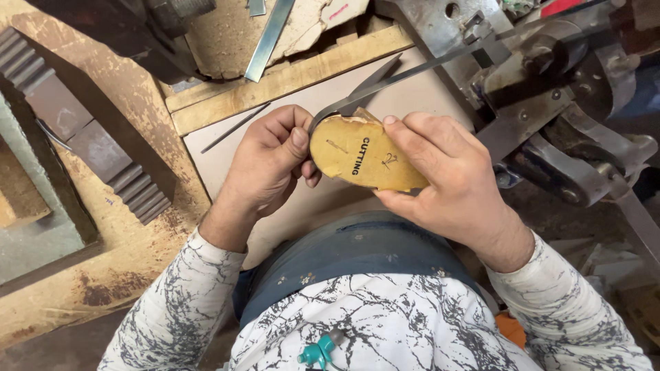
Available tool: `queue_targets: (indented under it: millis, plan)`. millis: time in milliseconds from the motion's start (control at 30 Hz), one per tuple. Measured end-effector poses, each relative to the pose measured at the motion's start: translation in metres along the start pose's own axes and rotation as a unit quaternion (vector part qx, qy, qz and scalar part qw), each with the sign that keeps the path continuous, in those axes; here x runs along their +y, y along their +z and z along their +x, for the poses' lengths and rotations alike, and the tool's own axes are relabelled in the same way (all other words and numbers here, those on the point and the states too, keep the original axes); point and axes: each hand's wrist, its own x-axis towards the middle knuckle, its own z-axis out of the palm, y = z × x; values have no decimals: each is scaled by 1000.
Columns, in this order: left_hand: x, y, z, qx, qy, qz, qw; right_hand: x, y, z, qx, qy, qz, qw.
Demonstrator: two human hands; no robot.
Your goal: The person uses a wooden mallet to tap a yellow insole into a wooden mold. They then remove a beige insole from the mold and use a manual press to cut a metal strip, which they bend and fit around the edge of the beige insole.
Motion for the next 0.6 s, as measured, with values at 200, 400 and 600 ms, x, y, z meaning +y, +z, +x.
queue_targets:
  millis: [200, 400, 600]
  plan:
    - [-6, 3, -2, 22, 21, 10, 999, 1, 2, -1, 0, -3, -6, 1000]
    - [-8, 10, -5, 8, 29, 9, 999, 1, 3, -3, 17, -7, 2, 1000]
    - [-3, 15, -8, -11, 47, 52, 997, -1, 2, -4, 29, -10, 10, 999]
